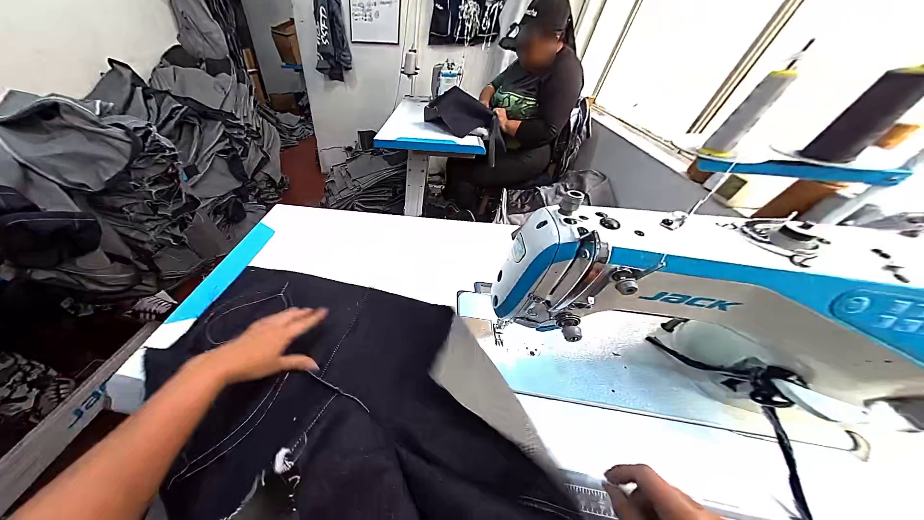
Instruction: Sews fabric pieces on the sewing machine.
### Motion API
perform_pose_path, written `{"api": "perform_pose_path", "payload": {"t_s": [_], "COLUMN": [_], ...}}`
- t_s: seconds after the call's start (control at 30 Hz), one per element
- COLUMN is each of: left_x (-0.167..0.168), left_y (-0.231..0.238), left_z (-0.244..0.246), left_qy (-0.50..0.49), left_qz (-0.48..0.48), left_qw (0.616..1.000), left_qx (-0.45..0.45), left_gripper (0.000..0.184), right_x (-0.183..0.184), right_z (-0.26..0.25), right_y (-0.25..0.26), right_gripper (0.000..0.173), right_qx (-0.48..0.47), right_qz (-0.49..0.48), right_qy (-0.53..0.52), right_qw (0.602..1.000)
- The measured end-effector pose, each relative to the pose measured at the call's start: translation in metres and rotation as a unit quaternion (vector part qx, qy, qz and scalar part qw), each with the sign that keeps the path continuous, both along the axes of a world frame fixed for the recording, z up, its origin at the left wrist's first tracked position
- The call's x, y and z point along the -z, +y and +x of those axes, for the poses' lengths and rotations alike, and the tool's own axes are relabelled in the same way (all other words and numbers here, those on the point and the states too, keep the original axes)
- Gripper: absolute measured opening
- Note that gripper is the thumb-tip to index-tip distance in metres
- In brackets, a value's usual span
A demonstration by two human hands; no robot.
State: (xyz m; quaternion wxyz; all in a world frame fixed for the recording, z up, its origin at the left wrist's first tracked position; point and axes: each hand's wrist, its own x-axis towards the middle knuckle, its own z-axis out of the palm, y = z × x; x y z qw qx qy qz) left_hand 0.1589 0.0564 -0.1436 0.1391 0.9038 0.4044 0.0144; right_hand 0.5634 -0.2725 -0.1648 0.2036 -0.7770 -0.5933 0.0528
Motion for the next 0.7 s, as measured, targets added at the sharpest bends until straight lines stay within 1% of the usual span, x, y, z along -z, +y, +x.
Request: {"api": "perform_pose_path", "payload": {"t_s": [0.03,0.07,0.1,0.13,0.17,0.2,0.27,0.3,0.33,0.4,0.43,0.5,0.53,0.6,0.63,0.67,0.7], "left_x": [0.007,0.008,0.009,0.01,0.012,0.016,0.024,0.025,0.026,0.032,0.036,0.043,0.045,0.042,0.038,0.033,0.031], "left_y": [0.001,0.002,0.004,0.004,0.004,0.001,-0.011,-0.02,-0.03,-0.048,-0.053,-0.048,-0.041,-0.023,-0.016,-0.01,-0.008], "left_z": [0.02,0.035,0.045,0.051,0.055,0.057,0.058,0.059,0.061,0.067,0.073,0.092,0.105,0.133,0.149,0.165,0.182], "left_qy": [-0.001,0.014,0.035,0.055,0.071,0.08,0.076,0.076,0.075,0.054,0.036,0.01,0.009,0.025,0.035,0.041,0.04], "left_qz": [-0.043,-0.079,-0.095,-0.1,-0.092,-0.082,-0.055,-0.045,-0.038,-0.011,0.005,0.038,0.049,0.039,0.021,0.004,-0.004], "left_qw": [0.998,0.994,0.989,0.986,0.983,0.98,0.976,0.972,0.97,0.97,0.973,0.98,0.982,0.987,0.989,0.991,0.993], "left_qx": [0.049,0.081,0.104,0.123,0.142,0.161,0.199,0.216,0.228,0.236,0.228,0.195,0.18,0.154,0.142,0.128,0.111], "left_gripper": [0.085,0.091,0.101,0.107,0.11,0.112,0.117,0.119,0.119,0.11,0.103,0.09,0.088,0.088,0.089,0.089,0.089], "right_x": [-0.009,-0.018,-0.024,-0.023,-0.012,0.006,0.048,0.059,0.062,0.057,0.055,0.055,0.057,0.063,0.062,0.056,0.045], "right_z": [-0.005,-0.014,-0.025,-0.036,-0.045,-0.051,-0.052,-0.048,-0.044,-0.033,-0.026,-0.008,0.005,0.043,0.067,0.09,0.111], "right_y": [0.007,0.019,0.034,0.054,0.075,0.094,0.111,0.108,0.099,0.076,0.068,0.07,0.079,0.108,0.125,0.141,0.155], "right_gripper": [0.022,0.019,0.017,0.017,0.02,0.027,0.053,0.065,0.073,0.078,0.08,0.079,0.079,0.082,0.084,0.086,0.084], "right_qx": [-0.009,-0.026,-0.053,-0.089,-0.125,-0.147,-0.132,-0.107,-0.088,-0.075,-0.07,-0.062,-0.065,-0.086,-0.105,-0.122,-0.134], "right_qz": [0.06,0.115,0.158,0.189,0.203,0.201,0.163,0.132,0.098,0.042,0.029,0.029,0.045,0.08,0.076,0.051,0.009], "right_qy": [-0.021,-0.027,-0.018,-0.001,0.009,-0.001,-0.073,-0.114,-0.135,-0.135,-0.129,-0.131,-0.138,-0.16,-0.162,-0.162,-0.162], "right_qw": [0.998,0.993,0.986,0.978,0.971,0.969,0.975,0.979,0.982,0.987,0.989,0.989,0.987,0.98,0.978,0.978,0.978]}}
